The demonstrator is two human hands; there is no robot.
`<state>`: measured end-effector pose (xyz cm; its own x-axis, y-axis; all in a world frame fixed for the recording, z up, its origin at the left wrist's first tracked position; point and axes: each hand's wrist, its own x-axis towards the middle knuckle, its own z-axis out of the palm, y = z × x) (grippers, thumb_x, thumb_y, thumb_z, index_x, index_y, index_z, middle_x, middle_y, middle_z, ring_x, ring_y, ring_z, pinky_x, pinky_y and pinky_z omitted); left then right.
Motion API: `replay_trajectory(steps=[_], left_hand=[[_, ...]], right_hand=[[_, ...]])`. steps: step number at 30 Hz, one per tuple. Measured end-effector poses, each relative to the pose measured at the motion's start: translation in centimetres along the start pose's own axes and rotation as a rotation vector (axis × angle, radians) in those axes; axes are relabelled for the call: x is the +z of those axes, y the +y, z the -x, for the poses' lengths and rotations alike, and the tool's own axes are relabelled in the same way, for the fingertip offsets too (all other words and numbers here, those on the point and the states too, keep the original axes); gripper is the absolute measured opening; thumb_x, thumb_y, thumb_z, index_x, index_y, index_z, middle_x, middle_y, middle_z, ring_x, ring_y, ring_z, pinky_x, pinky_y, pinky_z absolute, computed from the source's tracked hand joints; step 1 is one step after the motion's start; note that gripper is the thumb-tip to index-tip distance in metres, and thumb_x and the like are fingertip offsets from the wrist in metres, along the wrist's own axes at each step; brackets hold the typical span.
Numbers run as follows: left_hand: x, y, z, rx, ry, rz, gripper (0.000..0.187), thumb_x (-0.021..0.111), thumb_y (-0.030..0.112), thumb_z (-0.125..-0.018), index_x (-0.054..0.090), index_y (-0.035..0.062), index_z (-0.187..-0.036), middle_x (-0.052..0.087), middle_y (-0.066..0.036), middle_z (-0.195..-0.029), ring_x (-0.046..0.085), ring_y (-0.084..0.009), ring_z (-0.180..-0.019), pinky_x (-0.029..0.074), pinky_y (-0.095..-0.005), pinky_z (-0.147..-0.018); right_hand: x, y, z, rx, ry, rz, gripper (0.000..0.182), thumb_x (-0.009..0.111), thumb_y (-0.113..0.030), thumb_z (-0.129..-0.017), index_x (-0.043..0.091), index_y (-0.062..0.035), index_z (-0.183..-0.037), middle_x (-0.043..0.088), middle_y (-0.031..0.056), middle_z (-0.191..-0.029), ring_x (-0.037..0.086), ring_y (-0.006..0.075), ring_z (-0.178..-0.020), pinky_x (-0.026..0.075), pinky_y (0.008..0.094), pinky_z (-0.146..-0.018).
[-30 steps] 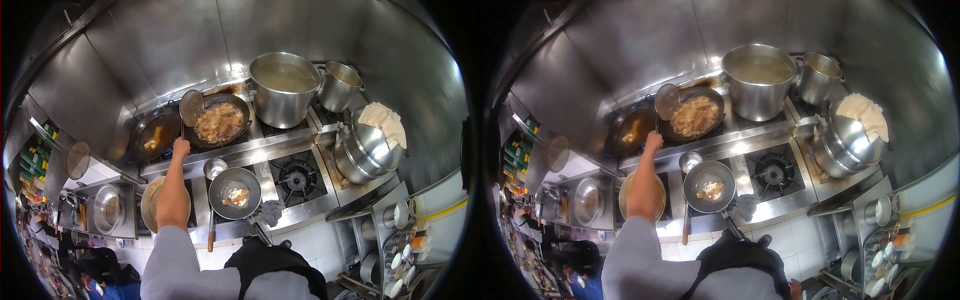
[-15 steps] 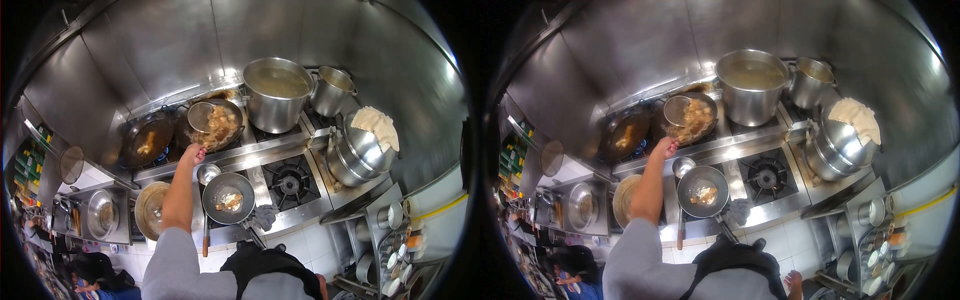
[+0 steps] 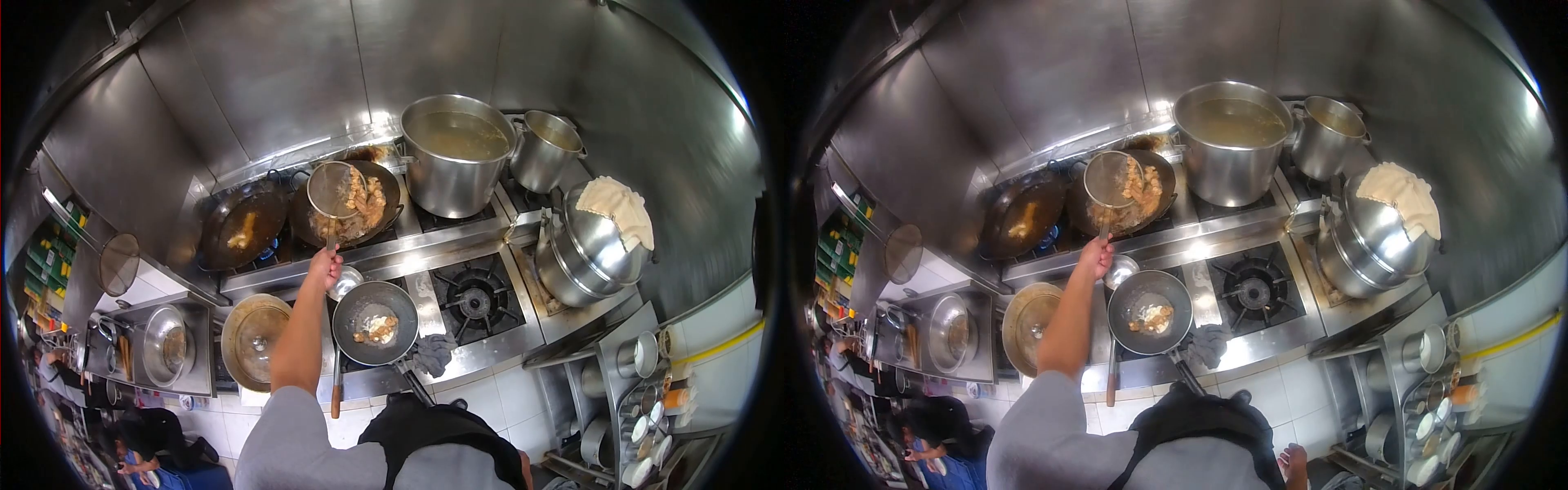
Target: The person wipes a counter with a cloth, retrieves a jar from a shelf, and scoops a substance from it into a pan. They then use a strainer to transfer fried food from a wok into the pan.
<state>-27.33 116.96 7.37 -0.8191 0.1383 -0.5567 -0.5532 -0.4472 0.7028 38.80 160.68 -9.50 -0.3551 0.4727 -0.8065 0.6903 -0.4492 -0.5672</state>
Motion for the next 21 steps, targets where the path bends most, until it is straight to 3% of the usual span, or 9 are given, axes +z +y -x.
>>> replay_trajectory(steps=[5, 14, 21], left_hand=[[-0.3, -1.0, 1.5, 0.145, 0.015, -0.06, 0.021, 0.042, 0.01, -0.096, 0.046, 0.0122, -0.116, 0.048, -0.003, -0.064, 0.034, -0.0075, -0.042, 0.025, -0.0222, -0.034], [-0.8, -0.3, 3.4, -0.033, -0.124, 0.297, 0.017, 0.041, 0.008, -0.096, 0.05, 0.0082, -0.111, 0.046, -0.001, -0.064, 0.033, -0.0056, -0.041, 0.025, -0.0204, -0.033], [-0.5, 0.0, 8.5, 0.069, -0.095, 0.164, 0.018, 0.04, 0.009, -0.097, 0.05, 0.0075, -0.112, 0.046, -0.001, -0.064, 0.033, -0.0046, -0.04, 0.025, -0.0194, -0.032]], right_hand=[[0.5, -0.8, 0.4, 0.01, -0.005, -0.007, 0.025, 0.055, -0.025, -0.09, 0.054, -0.0139, -0.112, 0.054, 0.0075, -0.1, 0.055, 0.0247, -0.082, 0.049, 0.0425, -0.067], [-1.0, 1.4, -4.2, -0.071, -0.12, 0.193, 0.03, 0.056, -0.027, -0.089, 0.054, -0.0135, -0.116, 0.054, 0.0085, -0.103, 0.055, 0.025, -0.085, 0.05, 0.0417, -0.068], [-2.4, 4.1, -6.7, -0.122, -0.204, 0.151, 0.029, 0.059, -0.029, -0.088, 0.055, -0.0148, -0.113, 0.054, 0.0077, -0.1, 0.055, 0.0241, -0.083, 0.05, 0.0413, -0.067]])
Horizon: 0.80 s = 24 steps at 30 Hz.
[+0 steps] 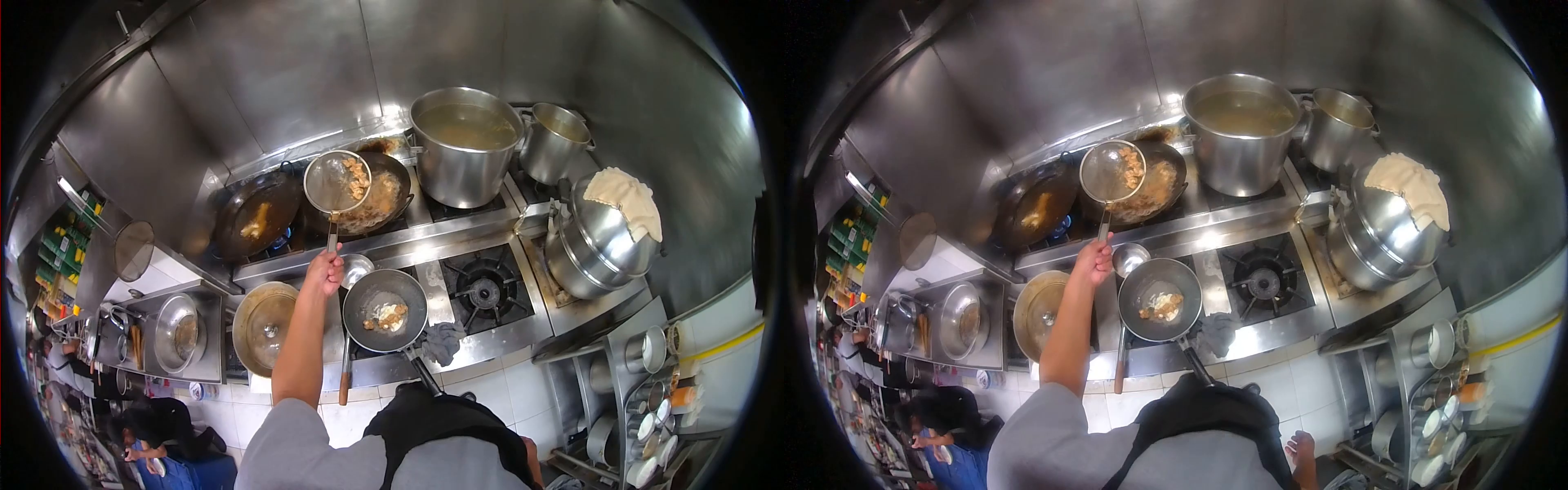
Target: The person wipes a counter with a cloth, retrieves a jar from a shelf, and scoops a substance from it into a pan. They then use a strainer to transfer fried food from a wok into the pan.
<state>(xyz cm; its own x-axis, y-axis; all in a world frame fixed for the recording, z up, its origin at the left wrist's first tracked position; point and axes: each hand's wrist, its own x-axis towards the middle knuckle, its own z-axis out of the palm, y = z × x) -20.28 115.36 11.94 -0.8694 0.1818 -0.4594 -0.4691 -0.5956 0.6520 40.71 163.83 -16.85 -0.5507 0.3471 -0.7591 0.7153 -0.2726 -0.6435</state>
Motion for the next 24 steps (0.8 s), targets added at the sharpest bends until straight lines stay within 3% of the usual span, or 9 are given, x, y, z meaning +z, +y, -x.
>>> replay_trajectory(steps=[6, 9, 11, 13, 16, 24], left_hand=[[-1.8, -0.6, 1.1, -0.056, -0.02, 0.0, 0.02, 0.044, 0.007, -0.095, 0.051, 0.0071, -0.114, 0.045, 0.002, -0.063, 0.032, -0.0032, -0.039, 0.024, -0.0181, -0.031], [-2.4, -0.6, 1.1, -0.084, 0.022, 0.077, 0.017, 0.038, 0.009, -0.098, 0.049, 0.0081, -0.11, 0.044, 0.0, -0.062, 0.032, -0.0048, -0.038, 0.024, -0.02, -0.03], [-2.7, -0.7, 1.5, -0.107, 0.012, 0.117, 0.016, 0.037, 0.009, -0.098, 0.049, 0.008, -0.109, 0.044, 0.0, -0.061, 0.031, -0.0046, -0.038, 0.024, -0.0201, -0.03], [-3.1, -0.5, 2.1, -0.091, 0.009, 0.062, 0.017, 0.038, 0.01, -0.099, 0.049, 0.0078, -0.112, 0.044, 0.001, -0.062, 0.031, -0.0044, -0.038, 0.023, -0.0198, -0.03], [-4.4, -1.0, 4.1, -0.049, -0.011, 0.014, 0.02, 0.04, 0.011, -0.099, 0.049, 0.0074, -0.117, 0.043, 0.002, -0.064, 0.032, -0.0035, -0.039, 0.025, -0.019, -0.03], [-2.7, -0.7, 5.4, -0.025, -0.09, 0.127, 0.019, 0.04, 0.009, -0.099, 0.049, 0.0072, -0.116, 0.043, 0.002, -0.063, 0.032, -0.0033, -0.039, 0.025, -0.0186, -0.031]], right_hand=[[0.7, -0.7, -0.1, -0.012, -0.032, 0.012, 0.027, 0.061, -0.029, -0.087, 0.056, -0.0151, -0.11, 0.056, 0.0054, -0.094, 0.056, 0.0221, -0.079, 0.05, 0.0405, -0.066], [0.7, -0.8, -0.9, -0.063, -0.069, 0.102, 0.026, 0.061, -0.029, -0.087, 0.057, -0.015, -0.108, 0.056, 0.0042, -0.092, 0.056, 0.021, -0.078, 0.05, 0.0397, -0.065], [1.3, -2.3, -0.9, -0.035, -0.011, 0.054, 0.025, 0.061, -0.029, -0.087, 0.057, -0.0153, -0.108, 0.056, 0.004, -0.092, 0.057, 0.0205, -0.077, 0.051, 0.0395, -0.064], [1.4, -2.8, -2.1, 0.176, 0.048, -0.21, 0.024, 0.058, -0.026, -0.088, 0.057, -0.0157, -0.11, 0.057, 0.0038, -0.093, 0.057, 0.0202, -0.077, 0.051, 0.0396, -0.066], [1.6, -4.0, -2.8, 0.239, 0.115, -0.177, 0.024, 0.054, -0.023, -0.089, 0.056, -0.0158, -0.112, 0.057, 0.0034, -0.093, 0.058, 0.0197, -0.077, 0.051, 0.0391, -0.067], [1.7, -5.6, -4.2, 0.267, 0.023, -0.109, 0.027, 0.051, -0.02, -0.088, 0.055, -0.014, -0.114, 0.057, 0.005, -0.095, 0.057, 0.0208, -0.082, 0.052, 0.0399, -0.069]])
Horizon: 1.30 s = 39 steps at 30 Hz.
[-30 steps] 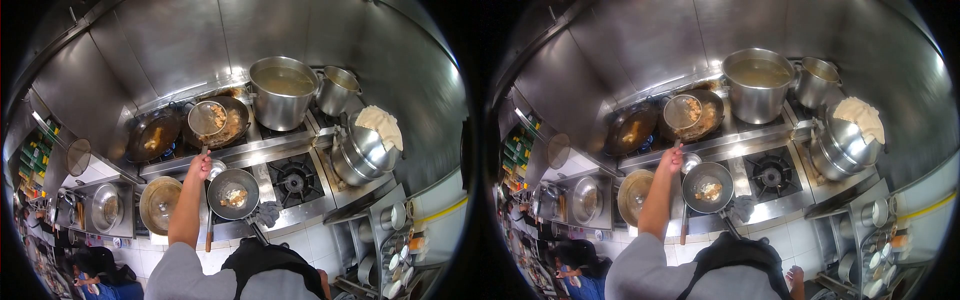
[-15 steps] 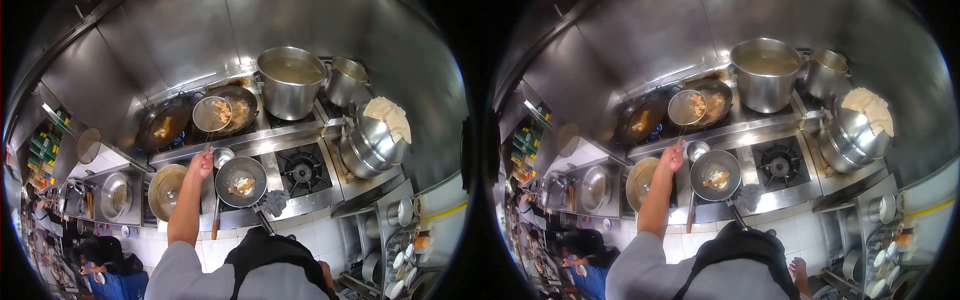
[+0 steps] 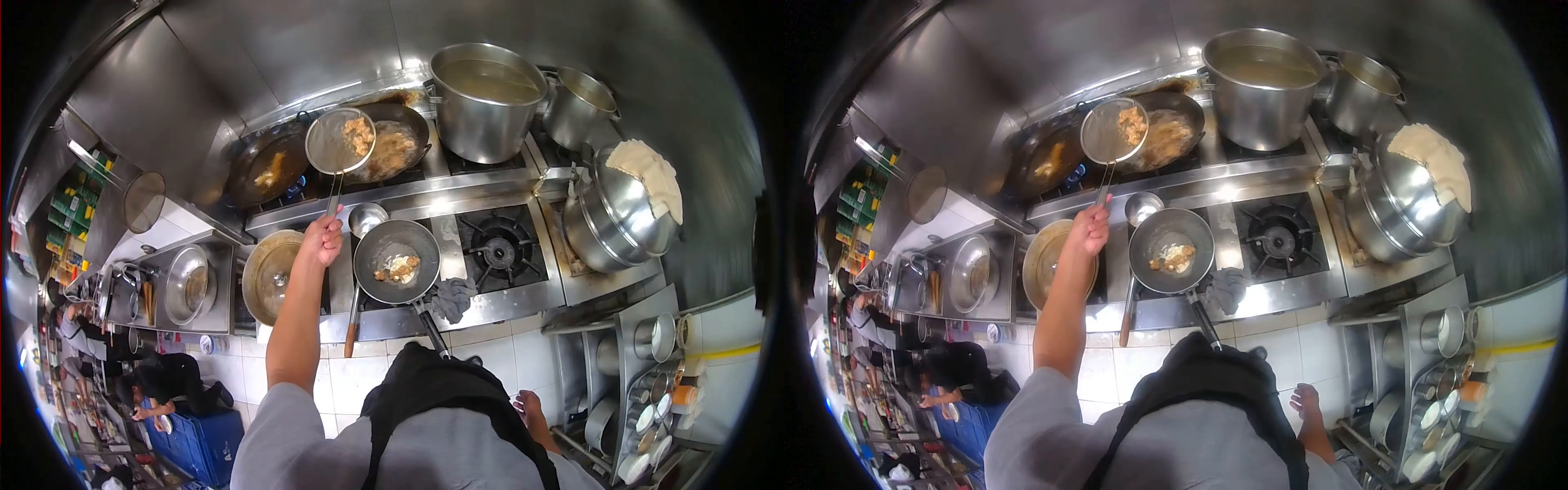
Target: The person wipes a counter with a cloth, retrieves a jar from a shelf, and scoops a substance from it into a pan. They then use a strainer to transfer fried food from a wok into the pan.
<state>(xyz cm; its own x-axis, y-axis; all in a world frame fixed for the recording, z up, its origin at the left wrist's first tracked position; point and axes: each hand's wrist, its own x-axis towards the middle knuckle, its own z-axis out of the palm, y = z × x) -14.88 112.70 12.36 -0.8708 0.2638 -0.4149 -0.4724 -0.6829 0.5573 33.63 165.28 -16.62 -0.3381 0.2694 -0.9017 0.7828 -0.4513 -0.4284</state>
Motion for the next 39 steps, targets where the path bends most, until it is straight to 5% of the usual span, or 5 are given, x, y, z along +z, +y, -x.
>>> replay_trajectory(steps=[24, 32, 39], left_hand=[[-1.0, -0.2, 0.2, -0.08, 0.023, -0.016, 0.018, 0.043, 0.008, -0.097, 0.05, 0.0057, -0.113, 0.042, 0.002, -0.061, 0.031, -0.003, -0.037, 0.024, -0.0179, -0.03], [-0.4, -4.3, 12.2, 0.035, 0.261, -0.547, 0.035, 0.041, 0.012, -0.097, 0.045, 0.01, -0.132, 0.044, 0.0, -0.061, 0.031, -0.0056, -0.037, 0.023, -0.0207, -0.03], [-4.8, -10.1, 17.7, -0.023, 0.299, -0.727, 0.037, 0.039, 0.01, -0.095, 0.045, 0.0083, -0.131, 0.046, -0.001, -0.061, 0.036, -0.0073, -0.039, 0.026, -0.0212, -0.033]], right_hand=[[0.9, -1.3, -0.1, 0.02, 0.011, 0.009, 0.025, 0.053, -0.02, -0.088, 0.056, -0.014, -0.111, 0.055, 0.0058, -0.096, 0.056, 0.0211, -0.081, 0.051, 0.0411, -0.072], [0.8, -0.9, 1.0, -0.017, 0.02, -0.007, 0.025, 0.051, -0.022, -0.089, 0.055, -0.0145, -0.113, 0.056, 0.0066, -0.1, 0.057, 0.0217, -0.085, 0.052, 0.0406, -0.072], [0.7, 0.6, 0.5, 0.078, 0.039, 0.084, 0.026, 0.052, -0.025, -0.09, 0.054, -0.0148, -0.114, 0.058, 0.0069, -0.103, 0.058, 0.0222, -0.084, 0.052, 0.0412, -0.072]])
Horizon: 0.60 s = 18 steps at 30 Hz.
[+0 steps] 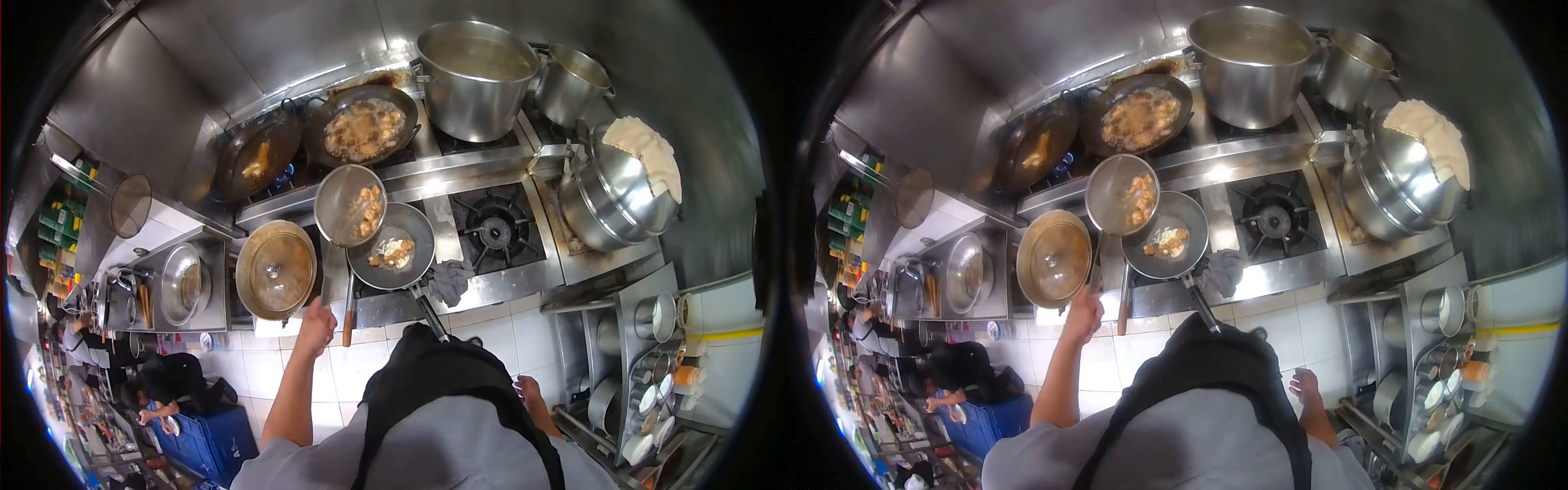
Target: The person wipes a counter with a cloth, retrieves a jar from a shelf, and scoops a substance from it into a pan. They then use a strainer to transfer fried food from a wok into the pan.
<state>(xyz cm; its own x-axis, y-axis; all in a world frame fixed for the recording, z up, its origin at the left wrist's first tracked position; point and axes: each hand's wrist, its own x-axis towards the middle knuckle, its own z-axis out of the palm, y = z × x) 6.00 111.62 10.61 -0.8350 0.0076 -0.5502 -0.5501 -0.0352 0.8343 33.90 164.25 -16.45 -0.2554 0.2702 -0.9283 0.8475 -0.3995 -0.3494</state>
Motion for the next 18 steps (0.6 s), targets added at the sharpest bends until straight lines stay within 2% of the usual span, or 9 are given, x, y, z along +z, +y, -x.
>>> replay_trajectory(steps=[3, 4, 7, 8, 10, 11, 14, 16, 18], left_hand=[[-0.9, -4.5, -0.7, 0.166, 0.114, -0.451, 0.032, 0.041, 0.009, -0.094, 0.051, 0.0049, -0.125, 0.052, -0.007, -0.068, 0.053, -0.0134, -0.058, 0.041, -0.0286, -0.051], [-1.2, -6.0, -0.9, 0.161, 0.119, -0.447, 0.032, 0.041, 0.009, -0.094, 0.051, 0.0049, -0.125, 0.052, -0.007, -0.068, 0.053, -0.0134, -0.058, 0.041, -0.0286, -0.051], [-1.1, -7.6, -0.3, 0.591, 0.315, -0.856, 0.036, 0.041, 0.004, -0.093, 0.049, 0.0016, -0.128, 0.054, -0.007, -0.078, 0.049, -0.0095, -0.06, 0.042, -0.0252, -0.054], [-0.8, -6.9, 0.4, 0.584, 0.327, -0.853, 0.036, 0.041, 0.004, -0.093, 0.049, 0.0016, -0.128, 0.054, -0.007, -0.078, 0.049, -0.0095, -0.06, 0.042, -0.0252, -0.054], [-0.4, -5.7, 1.6, 0.245, 0.223, -0.531, 0.035, 0.042, 0.01, -0.096, 0.047, 0.0032, -0.13, 0.054, -0.012, -0.07, 0.057, -0.0179, -0.062, 0.046, -0.0336, -0.06], [-0.4, -5.8, 1.9, 0.235, 0.245, -0.519, 0.035, 0.042, 0.01, -0.096, 0.047, 0.0032, -0.13, 0.054, -0.012, -0.07, 0.057, -0.0179, -0.062, 0.046, -0.0336, -0.06], [0.1, -5.0, 2.8, 0.236, 0.248, -0.359, 0.037, 0.04, 0.008, -0.096, 0.047, 0.0045, -0.132, 0.051, -0.007, -0.066, 0.051, -0.014, -0.05, 0.041, -0.0291, -0.048], [0.6, -3.1, 4.4, -0.091, 0.061, 0.162, 0.038, 0.04, 0.008, -0.095, 0.047, 0.0068, -0.132, 0.045, -0.001, -0.062, 0.037, -0.0096, -0.04, 0.03, -0.0237, -0.036], [0.4, -3.7, 4.5, -0.2, -0.034, 0.509, 0.035, 0.038, 0.01, -0.098, 0.049, 0.0108, -0.132, 0.041, 0.001, -0.06, 0.028, -0.0056, -0.035, 0.023, -0.0193, -0.03]], right_hand=[[0.3, -0.8, -0.1, 0.011, 0.001, 0.0, 0.027, 0.052, -0.024, -0.09, 0.054, -0.0145, -0.115, 0.057, 0.0066, -0.105, 0.057, 0.0226, -0.085, 0.052, 0.0406, -0.072], [0.3, -1.3, 0.0, 0.012, 0.001, 0.007, 0.027, 0.052, -0.024, -0.09, 0.054, -0.0145, -0.115, 0.057, 0.0066, -0.105, 0.057, 0.0226, -0.085, 0.052, 0.0406, -0.072], [0.3, -2.9, -0.4, -0.032, -0.042, 0.043, 0.027, 0.051, -0.026, -0.09, 0.055, -0.0155, -0.115, 0.056, 0.0045, -0.102, 0.056, 0.0208, -0.087, 0.051, 0.0388, -0.076], [0.4, -3.3, -0.6, -0.032, -0.046, 0.056, 0.027, 0.051, -0.026, -0.09, 0.055, -0.0155, -0.115, 0.056, 0.0045, -0.102, 0.056, 0.0208, -0.087, 0.051, 0.0388, -0.076], [0.7, -4.1, -1.3, -0.053, -0.064, 0.063, 0.03, 0.053, -0.027, -0.09, 0.054, -0.0142, -0.117, 0.056, 0.0064, -0.103, 0.056, 0.0218, -0.087, 0.05, 0.0395, -0.074], [0.9, -4.5, -1.7, -0.059, -0.098, 0.079, 0.029, 0.053, -0.026, -0.09, 0.053, -0.0143, -0.116, 0.055, 0.007, -0.105, 0.056, 0.0227, -0.089, 0.051, 0.0404, -0.074], [2.3, -5.6, -2.8, -0.039, -0.149, 0.158, 0.031, 0.052, -0.026, -0.09, 0.053, -0.0142, -0.118, 0.055, 0.0075, -0.108, 0.055, 0.0246, -0.093, 0.051, 0.0414, -0.075], [3.1, -6.0, -3.9, -0.028, -0.18, 0.244, 0.03, 0.053, -0.027, -0.091, 0.053, -0.0153, -0.118, 0.056, 0.0073, -0.107, 0.056, 0.0241, -0.092, 0.051, 0.0426, -0.075], [3.3, -5.8, -5.7, -0.057, -0.206, 0.277, 0.029, 0.054, -0.027, -0.09, 0.054, -0.0158, -0.117, 0.057, 0.006, -0.105, 0.057, 0.0234, -0.089, 0.051, 0.0426, -0.074]])
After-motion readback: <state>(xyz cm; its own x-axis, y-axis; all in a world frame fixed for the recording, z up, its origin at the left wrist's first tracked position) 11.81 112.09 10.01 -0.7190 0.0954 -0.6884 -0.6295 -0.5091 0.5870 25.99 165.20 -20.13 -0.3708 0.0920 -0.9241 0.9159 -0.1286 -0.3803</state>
